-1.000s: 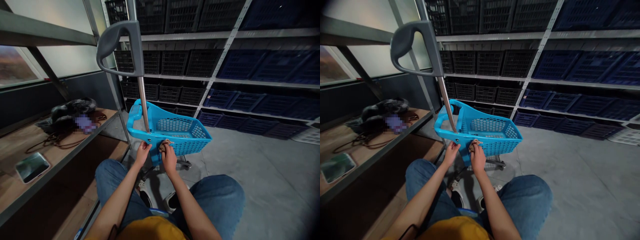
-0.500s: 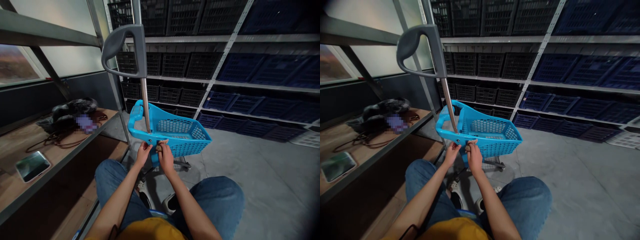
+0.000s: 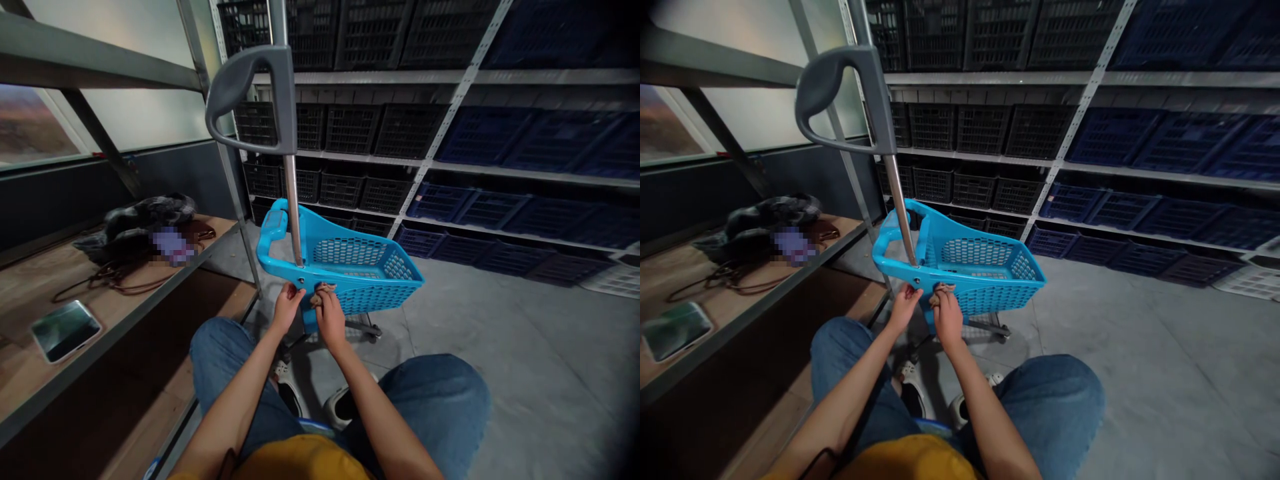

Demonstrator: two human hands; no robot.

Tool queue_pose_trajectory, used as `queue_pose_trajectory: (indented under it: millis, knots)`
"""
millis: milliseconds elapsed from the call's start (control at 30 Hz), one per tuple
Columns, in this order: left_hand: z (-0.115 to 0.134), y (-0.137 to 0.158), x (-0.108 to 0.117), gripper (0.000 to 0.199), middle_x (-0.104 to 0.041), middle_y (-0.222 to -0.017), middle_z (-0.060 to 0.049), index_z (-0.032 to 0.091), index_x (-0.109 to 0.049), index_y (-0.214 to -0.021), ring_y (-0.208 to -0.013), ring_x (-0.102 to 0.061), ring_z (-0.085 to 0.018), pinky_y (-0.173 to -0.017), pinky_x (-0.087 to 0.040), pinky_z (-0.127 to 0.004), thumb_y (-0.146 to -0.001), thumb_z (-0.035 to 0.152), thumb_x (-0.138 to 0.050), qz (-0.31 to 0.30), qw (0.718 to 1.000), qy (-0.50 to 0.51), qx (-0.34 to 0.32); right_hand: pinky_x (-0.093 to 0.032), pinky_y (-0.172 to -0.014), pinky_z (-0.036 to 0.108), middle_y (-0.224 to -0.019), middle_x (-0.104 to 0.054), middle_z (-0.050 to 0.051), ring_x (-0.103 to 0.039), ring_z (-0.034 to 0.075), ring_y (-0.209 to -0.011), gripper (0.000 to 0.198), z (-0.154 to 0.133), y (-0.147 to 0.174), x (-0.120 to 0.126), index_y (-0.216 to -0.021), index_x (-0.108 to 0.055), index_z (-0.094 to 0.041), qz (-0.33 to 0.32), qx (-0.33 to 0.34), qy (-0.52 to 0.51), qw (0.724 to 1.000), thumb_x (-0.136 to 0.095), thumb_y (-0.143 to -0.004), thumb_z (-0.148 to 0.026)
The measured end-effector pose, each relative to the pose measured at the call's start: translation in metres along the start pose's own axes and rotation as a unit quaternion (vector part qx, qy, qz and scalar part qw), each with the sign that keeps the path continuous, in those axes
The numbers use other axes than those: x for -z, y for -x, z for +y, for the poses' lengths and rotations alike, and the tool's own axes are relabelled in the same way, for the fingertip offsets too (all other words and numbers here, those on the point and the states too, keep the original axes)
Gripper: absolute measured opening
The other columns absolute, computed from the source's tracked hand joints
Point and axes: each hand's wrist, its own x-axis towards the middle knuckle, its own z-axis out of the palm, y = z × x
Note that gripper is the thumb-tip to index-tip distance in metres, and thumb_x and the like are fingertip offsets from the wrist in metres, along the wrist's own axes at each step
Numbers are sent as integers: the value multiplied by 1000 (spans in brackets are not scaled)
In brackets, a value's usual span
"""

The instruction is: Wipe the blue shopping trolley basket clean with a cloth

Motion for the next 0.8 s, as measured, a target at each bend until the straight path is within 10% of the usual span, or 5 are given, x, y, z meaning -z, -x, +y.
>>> queue_pose_trajectory:
  millis: [367,633,800]
  knots:
    - [-6,-2,-1,34,-70,-100,-6,20,-58,-99,-101,-65,-21,-94,-47,-34,-80,44,-71,3,1000,21,18,-47,-99,41,-120,-59,12,-54,25,-114,47,34,17,1,-125,-57,-19,-47,22,-12,999,-44,-82,-7]
    - [-18,5,-1,38,-71,-103,-9,19,-58,-97,-100,-66,-23,-92,-49,-36,-77,49,-73,-1,999,13,46,-43,-94,45,-107,-56,12,-50,27,-104,31,60,-9,20,-111,-57,-17,195,-109,-12,975,-45,-82,-14]
    - [-25,7,-1,37,-71,-101,-9,19,-58,-96,-97,-67,-23,-91,-50,-37,-80,49,-70,-4,999,-6,40,-46,-90,40,-100,-56,8,-53,24,-99,27,43,25,-28,-101,-59,-21,44,-43,-58,996,-45,-81,-11]
